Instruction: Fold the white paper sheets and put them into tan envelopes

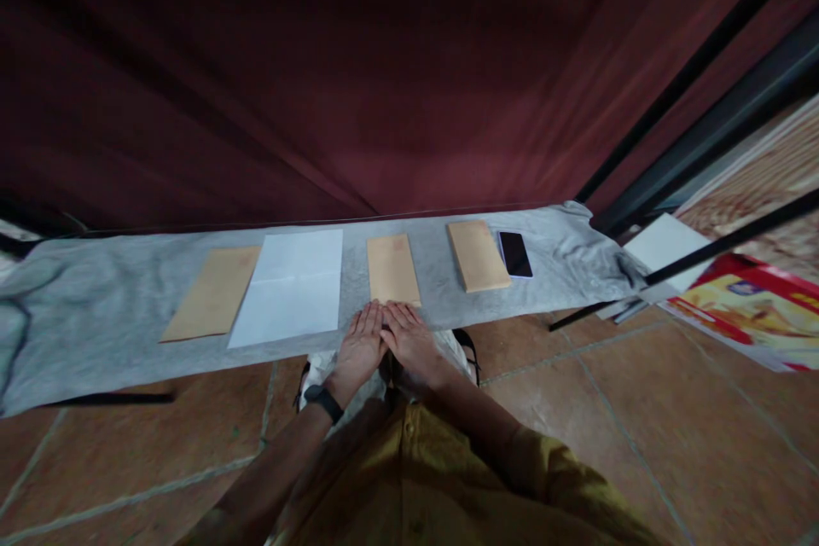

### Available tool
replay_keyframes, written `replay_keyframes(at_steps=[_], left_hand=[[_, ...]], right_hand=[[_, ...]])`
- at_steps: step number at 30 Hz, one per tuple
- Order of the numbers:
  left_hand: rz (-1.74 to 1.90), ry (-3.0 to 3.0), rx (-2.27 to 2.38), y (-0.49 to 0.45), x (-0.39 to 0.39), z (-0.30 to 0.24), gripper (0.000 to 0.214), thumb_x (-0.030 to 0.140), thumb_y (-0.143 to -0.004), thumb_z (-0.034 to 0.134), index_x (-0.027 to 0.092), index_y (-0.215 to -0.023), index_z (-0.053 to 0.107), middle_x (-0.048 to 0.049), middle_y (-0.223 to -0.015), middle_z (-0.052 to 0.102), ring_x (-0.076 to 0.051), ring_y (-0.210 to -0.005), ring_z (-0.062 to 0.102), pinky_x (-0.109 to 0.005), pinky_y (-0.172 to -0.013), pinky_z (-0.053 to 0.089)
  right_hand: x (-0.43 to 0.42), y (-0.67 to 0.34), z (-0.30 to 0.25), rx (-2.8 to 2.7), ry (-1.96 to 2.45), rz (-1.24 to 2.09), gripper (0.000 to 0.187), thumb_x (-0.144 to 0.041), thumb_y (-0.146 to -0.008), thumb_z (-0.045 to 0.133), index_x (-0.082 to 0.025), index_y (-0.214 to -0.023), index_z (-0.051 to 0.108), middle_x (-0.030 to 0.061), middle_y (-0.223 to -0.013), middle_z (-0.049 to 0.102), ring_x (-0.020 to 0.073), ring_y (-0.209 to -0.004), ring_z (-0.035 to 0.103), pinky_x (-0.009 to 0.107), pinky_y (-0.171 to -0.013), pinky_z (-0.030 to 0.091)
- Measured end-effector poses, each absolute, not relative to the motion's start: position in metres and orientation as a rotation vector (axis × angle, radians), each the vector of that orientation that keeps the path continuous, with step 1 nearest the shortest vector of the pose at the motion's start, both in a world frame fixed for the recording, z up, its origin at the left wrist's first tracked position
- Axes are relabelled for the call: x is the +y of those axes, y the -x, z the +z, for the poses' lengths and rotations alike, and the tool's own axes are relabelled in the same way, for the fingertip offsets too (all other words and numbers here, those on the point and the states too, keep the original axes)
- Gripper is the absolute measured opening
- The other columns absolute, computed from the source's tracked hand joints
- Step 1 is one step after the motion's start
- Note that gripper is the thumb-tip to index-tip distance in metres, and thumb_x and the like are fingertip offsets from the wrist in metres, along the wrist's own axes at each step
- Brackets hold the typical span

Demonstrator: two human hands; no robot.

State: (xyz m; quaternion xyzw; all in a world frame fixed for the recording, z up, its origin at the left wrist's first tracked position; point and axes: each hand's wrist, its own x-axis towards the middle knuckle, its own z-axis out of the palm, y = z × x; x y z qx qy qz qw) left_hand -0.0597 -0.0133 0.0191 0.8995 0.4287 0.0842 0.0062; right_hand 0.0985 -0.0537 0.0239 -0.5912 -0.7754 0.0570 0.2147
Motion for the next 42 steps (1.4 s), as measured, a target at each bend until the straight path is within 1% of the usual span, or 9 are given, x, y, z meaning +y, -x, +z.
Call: replay_keyframes(at_steps=[7,13,18,24,28,33,36,39,42], left_hand=[[0.35,-2.775,1.31,0.063,-0.014,0.017,0.06,0.03,-0.096,0.045,0.002,-0.149,0.045,-0.0235,-0.158,0.043,-0.031,-0.15,0.037,-0.048,-0.123,0.032],[0.628,-2.199,1.395,0.055,0.001,0.017,0.058,0.032,-0.09,0.054,0.008,-0.143,0.052,-0.0211,-0.153,0.051,-0.029,-0.143,0.048,-0.046,-0.117,0.041],[0.879,-1.411,1.34,0.036,0.017,0.037,0.042,0.034,-0.077,0.066,0.017,-0.116,0.067,-0.0115,-0.112,0.075,-0.026,-0.105,0.07,-0.041,-0.094,0.055],[0.967,-1.113,1.342,0.027,0.024,0.051,0.037,0.031,-0.063,0.073,0.017,-0.096,0.066,0.0009,-0.07,0.066,-0.015,-0.065,0.061,-0.028,-0.064,0.048],[0.988,-1.127,1.307,0.02,0.024,0.055,0.035,0.034,-0.063,0.068,0.015,-0.091,0.068,0.0012,-0.068,0.064,-0.012,-0.057,0.052,-0.025,-0.056,0.039],[1.028,-1.211,1.253,0.003,0.021,0.078,0.032,0.034,-0.066,0.069,0.018,-0.094,0.07,0.0038,-0.065,0.06,-0.013,-0.059,0.053,-0.025,-0.058,0.041],[1.065,-1.31,1.187,-0.002,0.018,0.092,0.044,0.04,-0.07,0.074,0.018,-0.107,0.07,0.0004,-0.078,0.066,-0.016,-0.072,0.061,-0.028,-0.068,0.049],[1.107,-1.276,1.214,0.001,0.012,0.093,0.056,0.049,-0.074,0.075,0.018,-0.119,0.066,-0.0048,-0.096,0.07,-0.018,-0.085,0.066,-0.029,-0.075,0.053],[1.022,-1.065,1.25,0.007,0.006,0.083,0.058,0.056,-0.074,0.074,0.016,-0.114,0.065,-0.0063,-0.096,0.07,-0.017,-0.082,0.067,-0.029,-0.072,0.054]], right_hand=[[-0.06,-0.111,0.012,-2.06,1.796,0.094,0.053,-0.034,-0.106,0.042,-0.012,-0.154,0.042,0.0144,-0.159,0.044,0.0254,-0.149,0.038,0.048,-0.124,0.03],[-0.06,-0.112,0.01,-1.985,1.856,0.068,0.054,-0.036,-0.106,0.039,-0.012,-0.154,0.042,0.0146,-0.159,0.044,0.0285,-0.149,0.039,0.05,-0.124,0.028],[-0.06,-0.109,0.01,-1.982,1.87,0.078,0.053,-0.036,-0.107,0.037,-0.011,-0.153,0.044,0.0162,-0.159,0.044,0.0293,-0.149,0.038,0.051,-0.124,0.027],[-0.059,-0.109,0.014,-1.989,1.879,0.076,0.052,-0.035,-0.106,0.038,-0.01,-0.151,0.046,0.0159,-0.158,0.044,0.0293,-0.148,0.04,0.051,-0.123,0.03],[-0.05,-0.108,0.022,-1.974,1.939,0.096,0.051,-0.033,-0.104,0.044,-0.01,-0.149,0.05,0.017,-0.154,0.05,0.03,-0.14,0.05,0.046,-0.118,0.038],[-0.034,-0.115,0.044,-1.872,2.009,0.101,0.047,-0.016,-0.1,0.043,-0.017,-0.145,0.055,0.0149,-0.147,0.058,0.0264,-0.113,0.069,0.035,-0.092,0.056],[-0.024,-0.122,0.057,-1.668,1.909,0.213,0.043,-0.012,-0.098,0.042,-0.021,-0.135,0.063,0.0115,-0.136,0.066,0.0212,-0.105,0.072,0.029,-0.088,0.057],[-0.017,-0.123,0.06,-1.238,1.692,0.471,0.029,-0.026,-0.099,0.045,-0.019,-0.101,0.074,0.0109,-0.109,0.073,0.0207,-0.096,0.071,0.03,-0.084,0.058],[-0.015,-0.114,0.053,-0.783,1.41,0.808,0.031,-0.043,-0.094,0.053,-0.02,-0.078,0.065,0.0055,-0.081,0.07,0.0193,-0.076,0.07,0.032,-0.071,0.059]])
